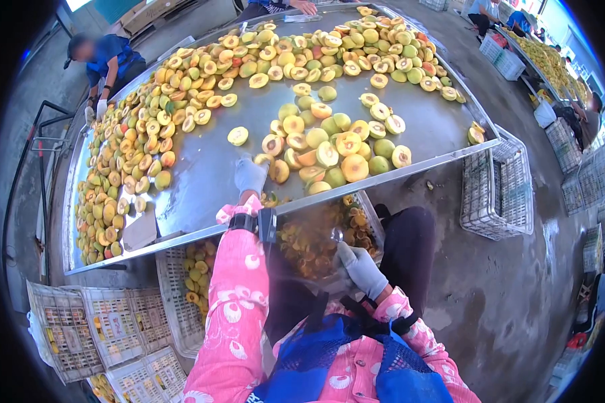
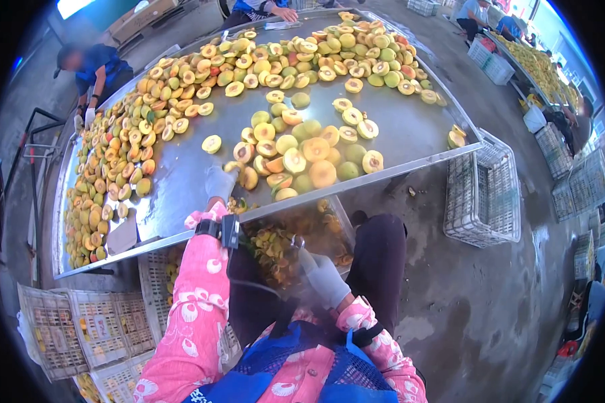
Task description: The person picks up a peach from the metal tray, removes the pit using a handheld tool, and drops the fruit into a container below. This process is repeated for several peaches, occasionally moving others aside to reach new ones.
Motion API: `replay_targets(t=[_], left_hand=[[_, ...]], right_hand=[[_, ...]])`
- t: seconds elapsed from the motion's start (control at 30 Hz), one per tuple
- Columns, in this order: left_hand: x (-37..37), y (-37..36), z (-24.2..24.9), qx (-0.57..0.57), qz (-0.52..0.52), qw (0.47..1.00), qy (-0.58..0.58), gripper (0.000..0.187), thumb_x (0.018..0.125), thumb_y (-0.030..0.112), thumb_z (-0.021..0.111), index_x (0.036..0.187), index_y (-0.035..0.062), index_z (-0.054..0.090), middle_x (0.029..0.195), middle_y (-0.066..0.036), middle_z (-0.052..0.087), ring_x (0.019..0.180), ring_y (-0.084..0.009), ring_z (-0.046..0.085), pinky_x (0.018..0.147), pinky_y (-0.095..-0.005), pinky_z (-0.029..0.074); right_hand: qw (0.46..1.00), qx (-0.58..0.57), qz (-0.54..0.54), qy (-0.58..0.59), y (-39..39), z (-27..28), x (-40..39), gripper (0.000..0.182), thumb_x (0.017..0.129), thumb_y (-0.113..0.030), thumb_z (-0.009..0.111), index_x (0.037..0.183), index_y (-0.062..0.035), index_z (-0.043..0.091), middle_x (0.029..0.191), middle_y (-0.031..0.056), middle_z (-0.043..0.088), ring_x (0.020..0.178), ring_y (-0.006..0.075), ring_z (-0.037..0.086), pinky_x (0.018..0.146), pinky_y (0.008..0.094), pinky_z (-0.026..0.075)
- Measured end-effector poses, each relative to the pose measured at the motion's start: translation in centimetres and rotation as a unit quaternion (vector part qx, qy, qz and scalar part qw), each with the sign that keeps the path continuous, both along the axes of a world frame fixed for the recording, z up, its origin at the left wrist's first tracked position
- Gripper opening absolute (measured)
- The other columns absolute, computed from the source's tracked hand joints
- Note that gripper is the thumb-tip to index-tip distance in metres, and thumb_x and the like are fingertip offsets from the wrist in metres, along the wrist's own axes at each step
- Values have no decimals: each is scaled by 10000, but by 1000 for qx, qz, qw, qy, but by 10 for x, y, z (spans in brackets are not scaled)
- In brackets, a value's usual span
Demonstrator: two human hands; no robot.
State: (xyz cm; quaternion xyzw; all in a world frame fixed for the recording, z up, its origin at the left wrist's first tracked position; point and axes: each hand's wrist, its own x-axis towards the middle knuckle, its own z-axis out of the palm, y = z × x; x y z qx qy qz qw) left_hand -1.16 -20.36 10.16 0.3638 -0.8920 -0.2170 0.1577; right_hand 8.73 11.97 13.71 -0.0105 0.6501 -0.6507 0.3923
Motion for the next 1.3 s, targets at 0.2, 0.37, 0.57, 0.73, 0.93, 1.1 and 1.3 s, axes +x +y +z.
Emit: replay_targets(t=[0.2,0.37,0.57,0.73,0.93,1.1,1.3], left_hand=[[52,22,-2,242,3,942,234,256,788,167,711,947,-16,625,821,-96,650,692,-167,603,594,-298,497],[112,132,109,497,-123,788,341,287,962,238,533,1022,-15,656,795,-5,604,653,-36,534,519,-169,398],[125,164,116,490,-88,790,357,461,1005,384,418,976,-17,645,806,-47,623,696,-109,570,640,-232,468],[131,171,131,491,-111,773,385,487,1015,374,360,922,-22,627,801,-88,627,663,-133,578,618,-245,481],[132,166,138,441,-135,810,362,521,1028,348,329,859,-6,673,716,-45,635,626,-92,560,573,-214,437],[133,166,134,455,-192,811,313,575,1033,408,312,855,-3,673,727,-47,641,634,-91,558,608,-224,450],[126,172,124,481,-207,796,303,468,1022,350,404,875,-2,675,751,-33,647,616,-57,519,558,-199,400]], right_hand=[[996,-22,59,67,-37,35,-15,388,985,-352,496,820,-27,628,620,-14,527,547,54,462,501,242,373],[977,-106,54,177,-57,50,-9,343,991,-312,491,838,-28,608,575,-25,482,464,48,425,431,238,323],[964,-166,1,208,-53,59,9,345,998,-303,478,810,-34,583,532,-31,438,417,50,398,396,241,298],[969,-214,-23,123,-47,76,21,365,1006,-318,460,763,-60,547,497,-31,410,372,57,367,356,246,273],[980,-175,24,90,-42,65,21,419,1002,-384,452,736,-69,530,488,-31,403,353,70,360,339,250,263],[959,-73,94,258,-33,66,18,341,1000,-269,388,808,-23,526,572,55,499,564,190,549,512,339,430],[946,-204,154,-200,-14,94,14,532,975,-580,360,776,-108,503,512,-47,350,360,72,292,348,240,252]])
